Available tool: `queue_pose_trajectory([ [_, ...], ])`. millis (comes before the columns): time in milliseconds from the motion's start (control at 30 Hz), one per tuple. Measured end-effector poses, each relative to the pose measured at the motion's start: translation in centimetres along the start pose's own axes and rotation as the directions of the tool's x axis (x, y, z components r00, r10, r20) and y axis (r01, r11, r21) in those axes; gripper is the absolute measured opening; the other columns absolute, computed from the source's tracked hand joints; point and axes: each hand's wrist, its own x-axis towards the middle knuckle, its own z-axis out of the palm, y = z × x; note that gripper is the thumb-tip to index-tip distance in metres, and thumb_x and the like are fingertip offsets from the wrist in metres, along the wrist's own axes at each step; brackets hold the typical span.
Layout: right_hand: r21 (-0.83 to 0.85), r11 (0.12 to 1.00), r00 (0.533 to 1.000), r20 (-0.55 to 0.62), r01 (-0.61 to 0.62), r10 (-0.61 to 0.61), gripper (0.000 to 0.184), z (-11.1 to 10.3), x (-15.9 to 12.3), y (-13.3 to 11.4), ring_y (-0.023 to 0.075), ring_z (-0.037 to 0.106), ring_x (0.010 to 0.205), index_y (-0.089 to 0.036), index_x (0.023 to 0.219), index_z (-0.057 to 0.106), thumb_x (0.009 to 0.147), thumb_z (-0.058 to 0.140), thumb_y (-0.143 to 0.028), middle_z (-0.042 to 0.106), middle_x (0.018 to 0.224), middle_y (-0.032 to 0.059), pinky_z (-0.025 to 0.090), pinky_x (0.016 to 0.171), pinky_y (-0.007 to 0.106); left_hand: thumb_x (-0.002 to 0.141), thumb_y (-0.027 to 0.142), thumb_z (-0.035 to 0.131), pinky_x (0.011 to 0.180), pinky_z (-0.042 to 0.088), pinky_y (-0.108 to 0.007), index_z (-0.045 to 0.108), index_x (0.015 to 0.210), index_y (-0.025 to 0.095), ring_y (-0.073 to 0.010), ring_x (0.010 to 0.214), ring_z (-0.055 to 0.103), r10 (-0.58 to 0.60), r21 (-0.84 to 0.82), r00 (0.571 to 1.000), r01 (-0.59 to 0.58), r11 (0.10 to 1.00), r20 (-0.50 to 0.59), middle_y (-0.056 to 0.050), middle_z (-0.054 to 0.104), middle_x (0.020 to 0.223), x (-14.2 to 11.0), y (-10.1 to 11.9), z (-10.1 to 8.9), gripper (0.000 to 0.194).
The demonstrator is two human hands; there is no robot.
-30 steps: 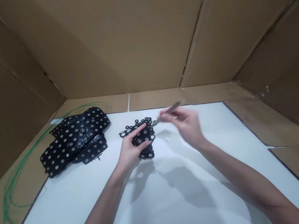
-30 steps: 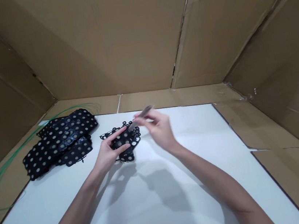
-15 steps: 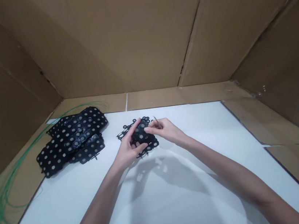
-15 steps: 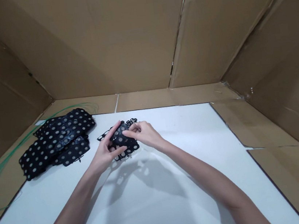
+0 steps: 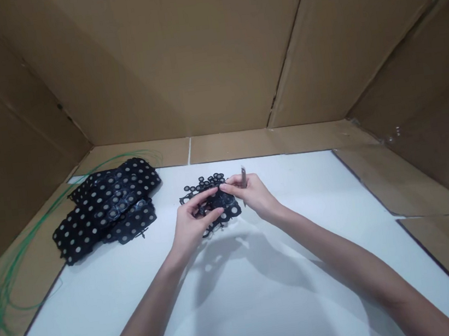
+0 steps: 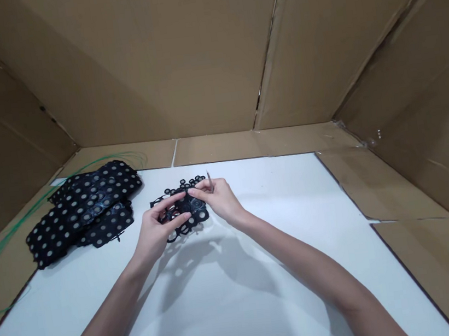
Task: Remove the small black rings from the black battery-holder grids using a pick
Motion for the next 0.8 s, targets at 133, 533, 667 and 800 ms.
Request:
queue_pose_trajectory([
  [133,0.019,1.0,1.0,-0.007,0.005,-0.005,0.028,-0.2,0.0,0.1,0.0073,0.044,0.053,-0.013,0.062,0.059,0.06,0.068,-0.039,0.052,0.056,-0.0032,0.035,0.053,0.022,0.063,0.029,0.07,0.081,0.046,-0.03,0.067,0.099,0.02,-0.0208,0.092,0.059,0.006,-0.062,0.999,-0.008,0.998,-0.037,-0.005,0.067,0.102,0.0,-0.3,0.0,0.037],
  [533,-0.005,1.0,1.0,-0.012,0.01,-0.01,0.033,-0.1,-0.2,0.1,0.0084,0.045,0.055,-0.012,0.066,0.061,0.06,0.068,-0.043,0.054,0.059,-0.0016,0.036,0.054,0.023,0.062,0.03,0.071,0.054,0.043,-0.023,0.066,0.103,0.021,-0.0095,0.053,0.05,-0.076,-0.079,0.997,0.078,0.994,0.024,0.0,0.066,0.072,-0.3,0.2,-0.1,0.042],
  [667,-0.113,0.994,1.0,0.022,0.012,-0.01,0.033,0.0,-0.3,-0.1,0.0085,0.045,0.057,-0.012,0.075,0.059,0.065,0.064,-0.043,0.053,0.066,-0.0008,0.038,0.057,0.024,0.062,0.029,0.07,0.052,0.041,-0.023,0.067,0.101,0.02,-0.0099,0.053,0.048,-0.064,-0.006,0.997,0.063,0.998,-0.038,0.0,0.066,0.072,-0.2,0.1,0.2,0.04],
  [800,-0.25,0.963,0.983,-0.128,0.1,-0.135,0.037,-1.1,-0.4,-0.4,0.0096,0.047,0.066,-0.019,0.106,0.048,0.074,0.055,-0.038,0.049,0.092,0.0031,0.041,0.058,0.024,0.063,0.027,0.068,0.052,0.042,-0.022,0.066,0.102,0.021,-0.0091,0.054,0.048,-0.068,-0.04,0.996,0.065,0.997,-0.061,-0.001,0.067,0.081,0.0,-0.2,0.2,0.039],
])
